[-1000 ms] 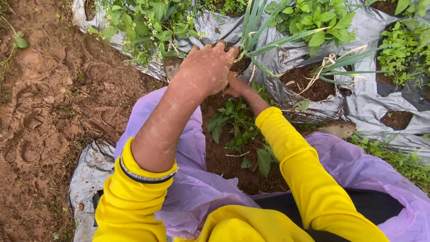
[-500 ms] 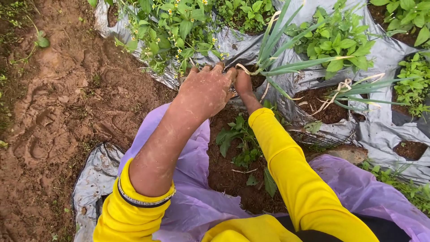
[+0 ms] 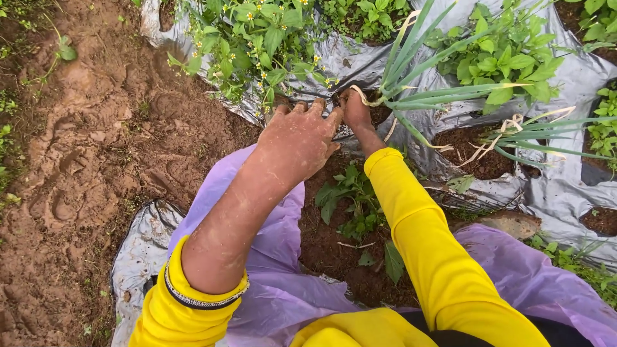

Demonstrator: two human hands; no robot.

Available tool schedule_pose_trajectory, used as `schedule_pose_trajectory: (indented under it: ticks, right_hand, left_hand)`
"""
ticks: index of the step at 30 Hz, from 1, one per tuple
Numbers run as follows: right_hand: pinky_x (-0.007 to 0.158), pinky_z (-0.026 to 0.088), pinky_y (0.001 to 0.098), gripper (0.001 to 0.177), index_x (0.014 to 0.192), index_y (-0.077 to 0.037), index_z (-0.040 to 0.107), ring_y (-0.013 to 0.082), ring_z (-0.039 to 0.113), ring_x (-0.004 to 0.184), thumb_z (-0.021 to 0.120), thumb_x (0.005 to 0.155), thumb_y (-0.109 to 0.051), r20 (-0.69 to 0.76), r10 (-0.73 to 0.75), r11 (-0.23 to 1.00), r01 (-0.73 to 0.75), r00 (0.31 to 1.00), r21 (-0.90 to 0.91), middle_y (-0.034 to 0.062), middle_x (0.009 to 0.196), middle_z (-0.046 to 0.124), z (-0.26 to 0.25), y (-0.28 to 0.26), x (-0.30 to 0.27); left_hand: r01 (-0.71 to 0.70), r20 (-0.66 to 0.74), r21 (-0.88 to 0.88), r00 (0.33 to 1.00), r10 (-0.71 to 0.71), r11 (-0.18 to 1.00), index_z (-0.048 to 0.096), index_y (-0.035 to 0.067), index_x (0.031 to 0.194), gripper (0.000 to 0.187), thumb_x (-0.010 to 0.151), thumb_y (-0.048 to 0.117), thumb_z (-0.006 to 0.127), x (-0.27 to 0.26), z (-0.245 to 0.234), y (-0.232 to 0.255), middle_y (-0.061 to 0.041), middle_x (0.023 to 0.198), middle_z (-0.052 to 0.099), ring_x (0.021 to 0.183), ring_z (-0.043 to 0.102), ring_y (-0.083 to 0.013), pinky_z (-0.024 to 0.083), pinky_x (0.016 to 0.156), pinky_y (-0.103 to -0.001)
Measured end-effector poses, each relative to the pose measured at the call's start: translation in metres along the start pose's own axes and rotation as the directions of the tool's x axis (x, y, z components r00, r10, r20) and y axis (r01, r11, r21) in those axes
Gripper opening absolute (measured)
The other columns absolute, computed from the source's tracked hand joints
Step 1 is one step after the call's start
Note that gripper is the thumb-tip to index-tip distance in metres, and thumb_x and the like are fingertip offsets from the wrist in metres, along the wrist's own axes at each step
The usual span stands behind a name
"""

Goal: The person sits on the ground in a garden and uses a small hand hoe to loosen the soil around plants. They then pull weeds from the soil by hand and place them aside.

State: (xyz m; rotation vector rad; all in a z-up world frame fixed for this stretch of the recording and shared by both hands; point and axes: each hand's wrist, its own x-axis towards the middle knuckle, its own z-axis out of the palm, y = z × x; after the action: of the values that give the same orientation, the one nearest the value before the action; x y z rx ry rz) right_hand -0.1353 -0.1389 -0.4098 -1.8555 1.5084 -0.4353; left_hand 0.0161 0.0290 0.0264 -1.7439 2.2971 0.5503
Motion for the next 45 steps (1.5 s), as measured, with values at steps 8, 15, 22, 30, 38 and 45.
schedule_pose_trajectory:
  ticks: [8,15,22,30,38,45]
  right_hand:
    - [0.058,0.052,0.0433,0.019,0.08,-0.003,0.063,0.0318,0.062,0.061,0.073,0.095,-0.011,0.429,-0.049,0.977,0.131,0.902,-0.165,0.0112,0.069,0.062,-0.07,-0.024,-0.075]
    - [0.08,0.062,0.0459,0.034,0.107,-0.004,0.08,0.0282,0.077,0.083,0.052,0.09,0.007,0.711,0.059,0.886,0.292,0.7,-0.361,0.0167,0.101,0.079,-0.13,-0.023,-0.194]
    - [0.072,0.071,0.0362,0.017,0.104,-0.003,0.076,0.0242,0.079,0.077,0.06,0.106,0.0,0.569,-0.032,0.825,0.343,0.822,-0.449,0.0166,0.094,0.078,-0.267,-0.08,-0.246]
    - [0.083,0.063,0.0447,0.027,0.11,0.001,0.071,0.0374,0.075,0.092,0.075,0.085,0.007,0.232,-0.205,0.977,0.211,0.951,-0.003,0.0213,0.101,0.07,-0.395,-0.167,-0.331]
    - [0.095,0.062,0.0451,0.028,0.119,-0.006,0.071,0.0341,0.077,0.097,0.075,0.091,-0.005,0.308,-0.028,0.995,-0.004,0.951,0.103,0.0172,0.105,0.075,-0.388,-0.192,-0.342]
    - [0.096,0.063,0.0461,0.027,0.123,-0.005,0.07,0.0348,0.077,0.103,0.07,0.097,-0.009,0.385,0.028,0.994,0.014,0.923,-0.108,0.0194,0.11,0.076,-0.383,-0.197,-0.342]
  left_hand:
    - [-0.084,-0.018,0.028,0.996,0.084,0.996,0.054,0.008,0.147,0.053,0.1,0.031,0.063,0.022,0.0,0.018,-0.027,0.134,0.061,0.122,0.064,-0.044,0.047,0.102,-0.066]
    - [-0.15,0.033,0.017,0.988,0.149,0.989,0.045,0.009,0.144,0.049,0.106,0.038,0.056,0.034,-0.002,0.048,-0.022,0.135,0.054,0.118,0.058,-0.0479,0.044,0.1,-0.066]
    - [-0.215,0.047,0.045,0.976,0.213,0.976,0.042,0.008,0.147,0.05,0.108,0.038,0.051,0.03,-0.014,0.069,-0.024,0.136,0.054,0.119,0.058,-0.0486,0.048,0.094,-0.064]
    - [-0.212,0.036,-0.03,0.976,0.213,0.977,0.047,0.006,0.155,0.057,0.104,0.027,0.058,0.011,-0.015,0.077,-0.032,0.152,0.049,0.138,0.05,-0.0484,0.031,0.115,-0.07]
    - [-0.365,0.016,-0.023,0.931,0.366,0.931,0.05,0.01,0.15,0.05,0.104,0.03,0.055,-0.012,0.003,0.113,-0.027,0.146,0.053,0.137,0.052,-0.0438,0.038,0.115,-0.063]
    - [-0.541,-0.202,-0.079,0.831,0.518,0.837,0.046,0.012,0.152,0.052,0.103,0.025,0.057,-0.016,0.032,0.139,-0.022,0.151,0.043,0.138,0.048,-0.0453,0.043,0.112,-0.063]
